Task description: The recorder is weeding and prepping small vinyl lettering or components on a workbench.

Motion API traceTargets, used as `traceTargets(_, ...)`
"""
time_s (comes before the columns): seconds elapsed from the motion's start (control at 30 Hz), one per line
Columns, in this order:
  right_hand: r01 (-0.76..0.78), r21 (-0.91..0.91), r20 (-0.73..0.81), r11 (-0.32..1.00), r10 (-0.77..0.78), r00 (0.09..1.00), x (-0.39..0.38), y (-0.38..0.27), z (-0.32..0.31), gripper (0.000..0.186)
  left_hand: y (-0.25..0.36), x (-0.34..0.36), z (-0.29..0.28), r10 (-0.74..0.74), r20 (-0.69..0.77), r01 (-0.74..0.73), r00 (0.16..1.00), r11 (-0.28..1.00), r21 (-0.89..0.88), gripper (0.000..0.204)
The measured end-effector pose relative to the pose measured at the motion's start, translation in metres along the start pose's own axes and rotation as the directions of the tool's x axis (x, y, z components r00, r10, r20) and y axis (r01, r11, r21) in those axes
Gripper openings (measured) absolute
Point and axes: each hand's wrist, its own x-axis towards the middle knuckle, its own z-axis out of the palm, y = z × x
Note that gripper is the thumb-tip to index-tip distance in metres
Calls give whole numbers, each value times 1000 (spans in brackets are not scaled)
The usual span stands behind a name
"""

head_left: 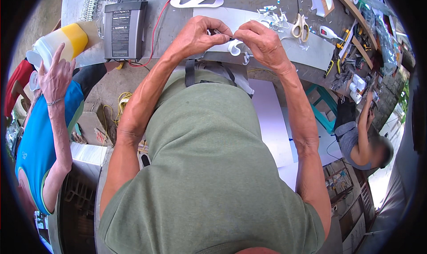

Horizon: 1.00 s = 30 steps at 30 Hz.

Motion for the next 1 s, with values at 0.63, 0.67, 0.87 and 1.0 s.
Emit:
traceTargets(0.63,45,-31,-29,998,-46,999,-4,4,-4,23,-6,11,5,-68,103,86,992,980,-182,23)
traceTargets(0.67,-19,71,-46,997,22,999,-3,4,-4,22,-6,11,5,-57,88,72,994,981,-179,22)
traceTargets(0.87,-187,99,114,977,176,978,-2,-6,-16,26,-3,9,3,-227,207,299,951,842,-449,19)
traceTargets(1.0,-95,99,71,991,88,994,-2,-8,-12,28,-4,9,4,-243,255,345,936,780,-522,19)
